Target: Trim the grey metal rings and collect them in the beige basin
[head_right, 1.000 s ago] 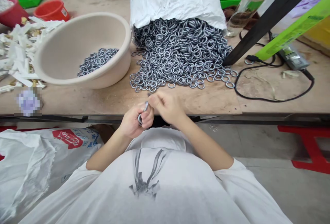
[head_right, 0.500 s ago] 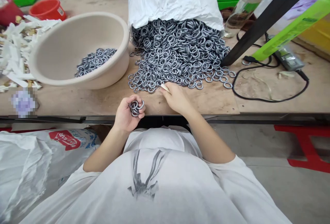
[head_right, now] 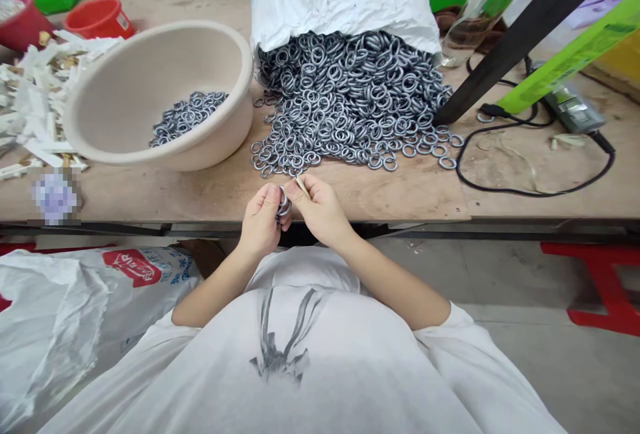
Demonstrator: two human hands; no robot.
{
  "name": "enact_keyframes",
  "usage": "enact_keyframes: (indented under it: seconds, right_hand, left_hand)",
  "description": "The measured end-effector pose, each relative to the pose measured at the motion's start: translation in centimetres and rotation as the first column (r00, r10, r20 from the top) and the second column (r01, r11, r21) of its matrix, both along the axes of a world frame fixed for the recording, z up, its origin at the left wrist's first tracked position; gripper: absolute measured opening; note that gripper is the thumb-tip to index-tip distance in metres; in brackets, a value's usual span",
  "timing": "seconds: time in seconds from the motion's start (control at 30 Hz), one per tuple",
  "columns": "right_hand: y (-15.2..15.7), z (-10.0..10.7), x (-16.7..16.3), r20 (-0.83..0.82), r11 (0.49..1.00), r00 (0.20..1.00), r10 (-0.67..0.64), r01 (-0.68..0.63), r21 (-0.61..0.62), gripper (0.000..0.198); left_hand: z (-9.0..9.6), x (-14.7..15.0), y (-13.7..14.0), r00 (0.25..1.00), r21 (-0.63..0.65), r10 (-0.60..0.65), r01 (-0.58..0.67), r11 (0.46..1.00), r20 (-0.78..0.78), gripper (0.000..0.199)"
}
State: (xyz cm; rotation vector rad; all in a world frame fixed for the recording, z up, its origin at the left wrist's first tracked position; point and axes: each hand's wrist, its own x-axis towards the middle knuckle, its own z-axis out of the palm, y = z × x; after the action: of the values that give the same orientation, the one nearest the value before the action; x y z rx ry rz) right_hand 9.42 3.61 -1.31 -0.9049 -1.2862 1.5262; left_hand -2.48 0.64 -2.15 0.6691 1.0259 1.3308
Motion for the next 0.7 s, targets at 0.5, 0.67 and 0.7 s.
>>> enact_keyframes:
  seconds: [0.5, 0.67, 0.7]
  right_hand:
    - [-0.1, 0.9, 2.7, 0.434, 0.801, 0.899, -0.060, -0.217, 0.559, 0.045]
    - [-0.5, 1.1, 2.5, 0.483, 0.750, 0.871, -0.087, -0.262, 0.607, 0.044]
    - [-0.4, 0.9, 2.5, 0.494, 0.751, 0.866, -0.080, -0.273, 0.601, 0.044]
  left_hand:
    - [1.6, -0.6, -0.2, 0.976, -0.024, -0.162, 0.167, 0.986, 0.145, 0.046]
    - [1.6, -0.6, -0.3, 0.976, -0.034, -0.154, 0.161, 0.986, 0.155, 0.046]
    - [1.5, -0.6, -0.3, 0.975, -0.036, -0.153, 0.161, 0.986, 0.159, 0.046]
